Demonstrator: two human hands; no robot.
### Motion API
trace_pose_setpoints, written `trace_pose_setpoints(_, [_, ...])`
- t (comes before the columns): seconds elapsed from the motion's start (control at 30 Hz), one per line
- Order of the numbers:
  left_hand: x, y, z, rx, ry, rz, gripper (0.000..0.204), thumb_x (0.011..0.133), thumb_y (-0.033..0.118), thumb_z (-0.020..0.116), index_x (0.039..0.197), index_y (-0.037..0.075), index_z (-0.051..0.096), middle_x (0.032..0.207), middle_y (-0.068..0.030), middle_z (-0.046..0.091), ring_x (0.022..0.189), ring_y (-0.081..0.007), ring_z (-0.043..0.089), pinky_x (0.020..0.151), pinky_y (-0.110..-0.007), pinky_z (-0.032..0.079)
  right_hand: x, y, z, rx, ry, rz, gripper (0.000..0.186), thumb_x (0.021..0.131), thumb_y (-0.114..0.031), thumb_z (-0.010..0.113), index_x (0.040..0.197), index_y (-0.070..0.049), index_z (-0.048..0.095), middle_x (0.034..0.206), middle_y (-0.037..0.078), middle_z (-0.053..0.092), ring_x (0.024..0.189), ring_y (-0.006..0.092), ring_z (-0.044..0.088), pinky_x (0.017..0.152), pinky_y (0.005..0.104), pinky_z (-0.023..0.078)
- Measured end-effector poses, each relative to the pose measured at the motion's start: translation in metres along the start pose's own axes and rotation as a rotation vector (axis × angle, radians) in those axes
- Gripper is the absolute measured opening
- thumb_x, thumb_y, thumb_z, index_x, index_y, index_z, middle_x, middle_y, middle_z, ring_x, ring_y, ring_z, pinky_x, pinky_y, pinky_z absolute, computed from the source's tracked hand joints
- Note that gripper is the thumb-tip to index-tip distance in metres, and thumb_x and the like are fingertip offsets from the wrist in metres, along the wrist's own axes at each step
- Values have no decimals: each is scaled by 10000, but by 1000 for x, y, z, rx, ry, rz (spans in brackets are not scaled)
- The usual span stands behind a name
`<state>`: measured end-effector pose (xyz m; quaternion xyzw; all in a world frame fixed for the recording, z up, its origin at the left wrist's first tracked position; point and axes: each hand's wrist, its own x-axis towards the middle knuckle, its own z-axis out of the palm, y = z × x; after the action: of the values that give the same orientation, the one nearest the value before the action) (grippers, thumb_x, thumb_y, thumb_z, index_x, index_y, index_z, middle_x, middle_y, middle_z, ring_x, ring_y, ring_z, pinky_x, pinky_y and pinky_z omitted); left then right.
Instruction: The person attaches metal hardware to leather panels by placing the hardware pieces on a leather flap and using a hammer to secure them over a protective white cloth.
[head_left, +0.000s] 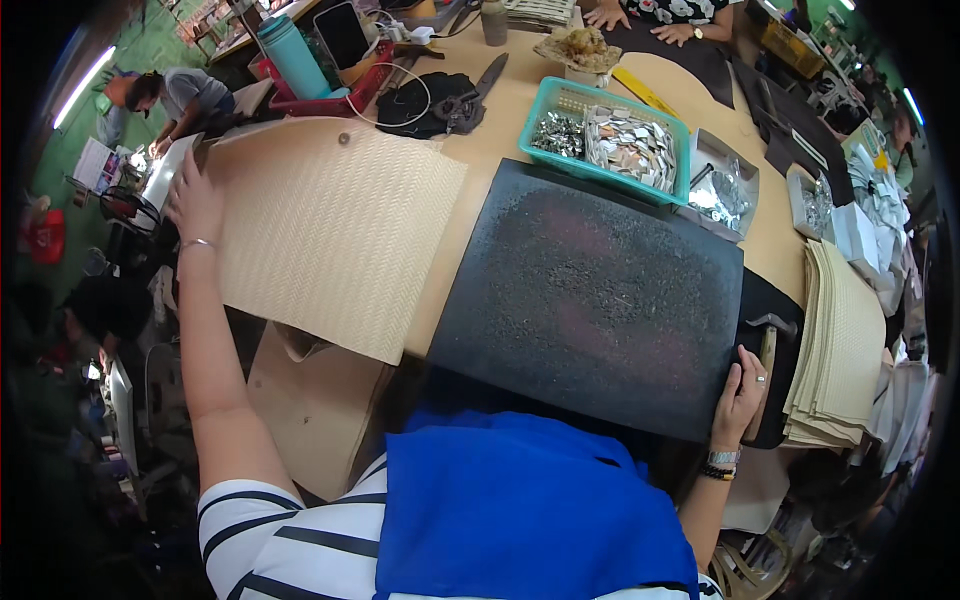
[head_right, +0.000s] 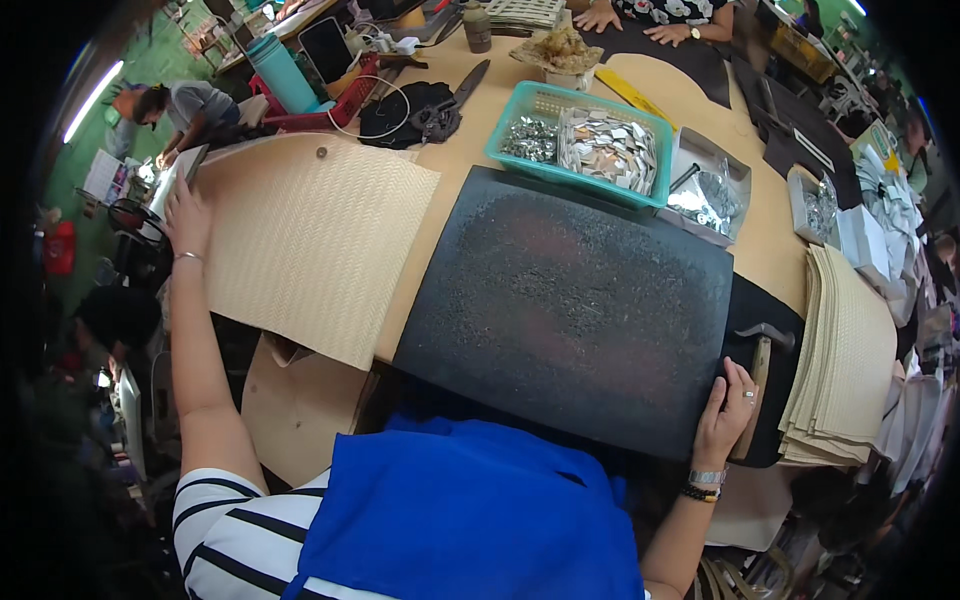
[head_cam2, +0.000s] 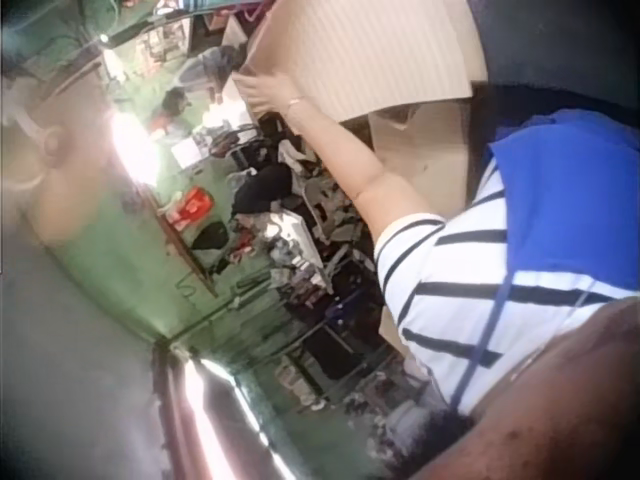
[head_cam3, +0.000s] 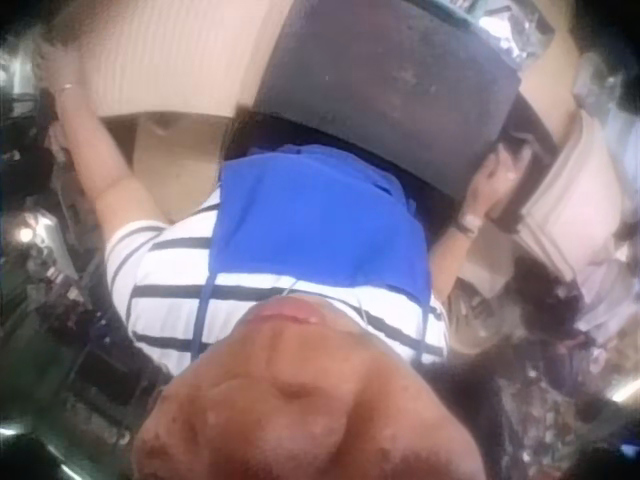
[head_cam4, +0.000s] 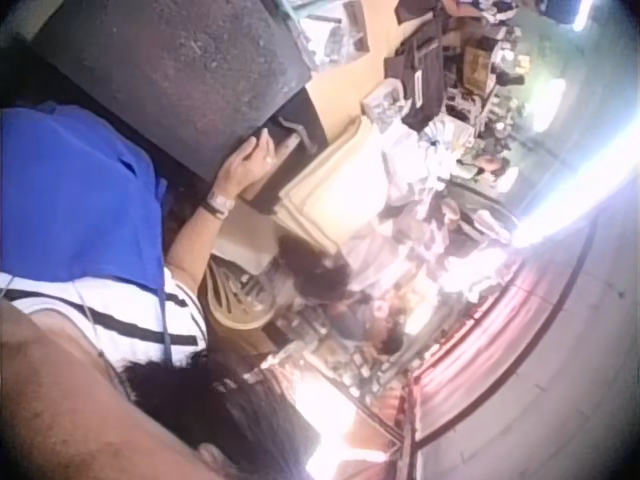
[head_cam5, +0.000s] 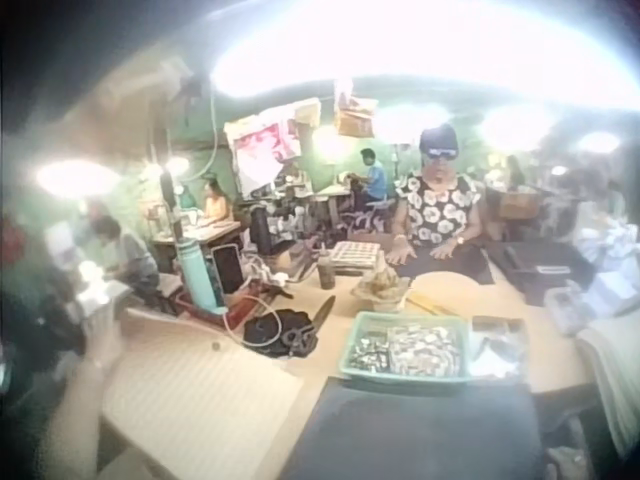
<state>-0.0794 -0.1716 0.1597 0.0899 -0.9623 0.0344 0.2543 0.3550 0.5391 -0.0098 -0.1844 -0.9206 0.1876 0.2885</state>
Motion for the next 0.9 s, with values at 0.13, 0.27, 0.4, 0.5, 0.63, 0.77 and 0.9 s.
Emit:
trace_pose_setpoints(0.13, [-79, -9, 83, 110, -405, -173, 1167, 826, 870, 596, 1707, 225, 184, 1765, -222, 80, 1620, -454, 82, 1172, -819, 140, 5, -4, 2, 10, 3, 9, 295, 1086, -152, 558, 1298, -2, 699, 1252, 162, 685, 1169, 324, 620, 1066, 436, 428])
trace_pose_setpoints(0.27, [-109, 38, 106, -51, -591, -230, 1176, 824, 906, 558, 1713, 247, 159, 1766, -217, 90, 1621, -450, 86, 1183, -809, 133, 0, 4, -1, -45, -16, 39, 295, 1090, -170, 553, 1293, -22, 709, 1258, 146, 688, 1194, 314, 623, 1127, 460, 390])
trace_pose_setpoints(0.4, [-94, 12, 115, -56, -592, -238, 1159, 825, 922, 527, 1712, 273, 160, 1771, -200, 84, 1623, -441, 88, 1175, -817, 138, -2, 8, 1, -34, -31, 52, 303, 1093, -196, 553, 1296, -38, 713, 1263, 138, 691, 1204, 305, 627, 1167, 479, 357])
trace_pose_setpoints(0.5, [-82, -10, 120, -13, -595, -275, 1149, 826, 935, 497, 1712, 288, 157, 1773, -193, 80, 1625, -430, 91, 1166, -826, 143, -1, 5, 4, -30, -26, 41, 297, 1089, -193, 558, 1287, -39, 717, 1263, 133, 691, 1198, 305, 628, 1154, 471, 371])
trace_pose_setpoints(0.63, [-69, -10, 124, -9, -614, -260, 1146, 825, 941, 482, 1712, 294, 157, 1773, -193, 83, 1627, -425, 88, 1166, -822, 155, -1, -3, 1, -11, -14, 45, 278, 1075, -170, 578, 1268, -34, 725, 1252, 139, 693, 1180, 310, 635, 1128, 464, 395])
trace_pose_setpoints(0.77, [-60, 23, 125, -20, -513, -181, 1047, 887, 869, 491, 1702, 272, 213, 1755, -202, 174, 1620, -404, 153, 1207, -738, 216, 0, -12, -11, -53, 46, 39, 271, 1002, -136, 681, 1250, -42, 732, 1230, 146, 703, 1138, 340, 644, 1021, 440, 482])
trace_pose_setpoints(0.9, [-102, 69, 138, -524, -344, 75, 706, 1082, 475, 532, 1649, 92, 353, 1709, -207, 308, 1589, -357, 273, 1286, -475, 248, 40, 3, -46, -333, 155, -29, 364, 938, -241, 766, 1273, -104, 722, 1263, 121, 703, 1183, 338, 637, 1081, 485, 443])
